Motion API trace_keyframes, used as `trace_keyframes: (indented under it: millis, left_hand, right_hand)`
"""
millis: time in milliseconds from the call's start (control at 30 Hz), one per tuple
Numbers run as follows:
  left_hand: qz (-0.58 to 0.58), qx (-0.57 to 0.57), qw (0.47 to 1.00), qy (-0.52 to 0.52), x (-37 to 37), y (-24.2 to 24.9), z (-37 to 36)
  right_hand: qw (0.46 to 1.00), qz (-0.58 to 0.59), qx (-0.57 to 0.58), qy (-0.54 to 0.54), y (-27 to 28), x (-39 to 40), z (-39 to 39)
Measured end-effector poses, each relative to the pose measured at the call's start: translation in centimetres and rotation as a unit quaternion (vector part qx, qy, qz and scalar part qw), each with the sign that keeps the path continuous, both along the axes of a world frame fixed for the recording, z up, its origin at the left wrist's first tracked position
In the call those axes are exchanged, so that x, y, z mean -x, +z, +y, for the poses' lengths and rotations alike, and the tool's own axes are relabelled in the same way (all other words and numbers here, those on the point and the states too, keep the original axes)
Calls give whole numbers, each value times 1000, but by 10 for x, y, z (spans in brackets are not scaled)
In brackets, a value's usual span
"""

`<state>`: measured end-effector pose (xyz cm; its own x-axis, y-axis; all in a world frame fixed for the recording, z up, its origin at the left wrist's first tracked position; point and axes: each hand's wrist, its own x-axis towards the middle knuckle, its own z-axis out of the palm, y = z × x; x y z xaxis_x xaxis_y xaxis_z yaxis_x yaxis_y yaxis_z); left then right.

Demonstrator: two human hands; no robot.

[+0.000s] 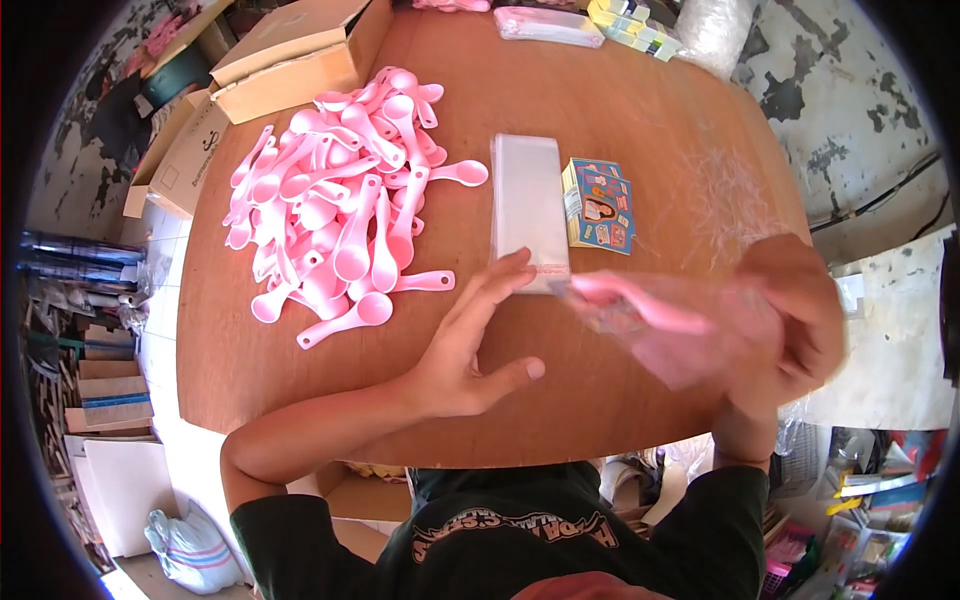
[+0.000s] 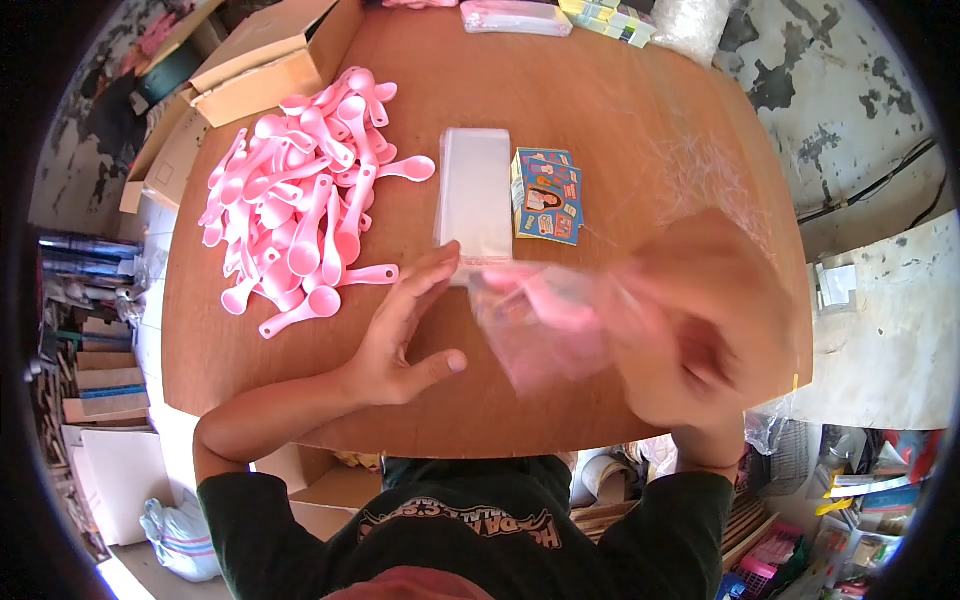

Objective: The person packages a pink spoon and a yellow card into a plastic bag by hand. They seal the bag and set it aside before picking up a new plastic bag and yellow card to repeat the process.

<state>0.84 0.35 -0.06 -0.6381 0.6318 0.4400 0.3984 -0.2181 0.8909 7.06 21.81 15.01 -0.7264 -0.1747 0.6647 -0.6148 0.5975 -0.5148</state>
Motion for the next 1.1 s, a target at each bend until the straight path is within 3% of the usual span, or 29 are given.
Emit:
trace_keyframes:
  millis: [33, 67, 100, 133, 200, 233, 300, 433, 533, 567, 633, 700, 833, 1000, 1100]
  left_hand:
    - [1, -1, 1000, 1, -1, 2, -1]
    - [58, 10, 998, 24, -2, 4, -2]
    - [117, 20, 992, 48, -2, 6, -2]
    - [129, 2, 991, 43, -4, 4, -2]
    - [153, 4, 988, 23, -4, 2, -4]
    - [177, 9, 984, 1, -4, 1, -4]
    - [193, 8, 981, -1, -6, 5, -1]
    - [160, 7, 985, 60, -4, 4, -2]
    - [-21, -160, 986, 27, -5, 4, 0]
    - [-21, -161, 986, 27, -6, 3, -1]
    - [-129, -46, 990, -40, -5, -2, -4]
    - [-95, -11, 995, -29, -4, -6, -3]
    - [-191, -13, 981, -19, -6, -4, 0]
    - [-201, -7, 980, -5, -5, -4, 5]
    - [-152, 17, 988, -29, -3, -2, 4]
  right_hand:
    - [999, 28, -12, -44, -2, 3, -2]
    - [990, 0, -137, -42, -3, 12, 0]
    - [989, 5, -139, -44, -9, 13, 1]
    - [996, -87, 9, -22, -17, 15, 2]
    - [937, -249, 246, 14, -26, 15, 4]
    - [937, -249, 245, 13, -26, 13, 2]
    - [875, -336, 346, 41, -24, 14, -9]
    - [855, -370, 353, 88, -24, 11, -21]
    - [883, -332, 297, 147, -16, 8, -25]
    - [883, -332, 297, 148, -15, 10, -24]
    - [900, -324, 258, 139, -14, 16, -18]
    - [892, -331, 280, 129, -14, 21, -16]
    - [860, -336, 371, 98, -26, 31, -5]
    - [897, -352, 259, 69, -76, 23, -14]
    - [884, -351, 304, 55, -87, 20, -17]
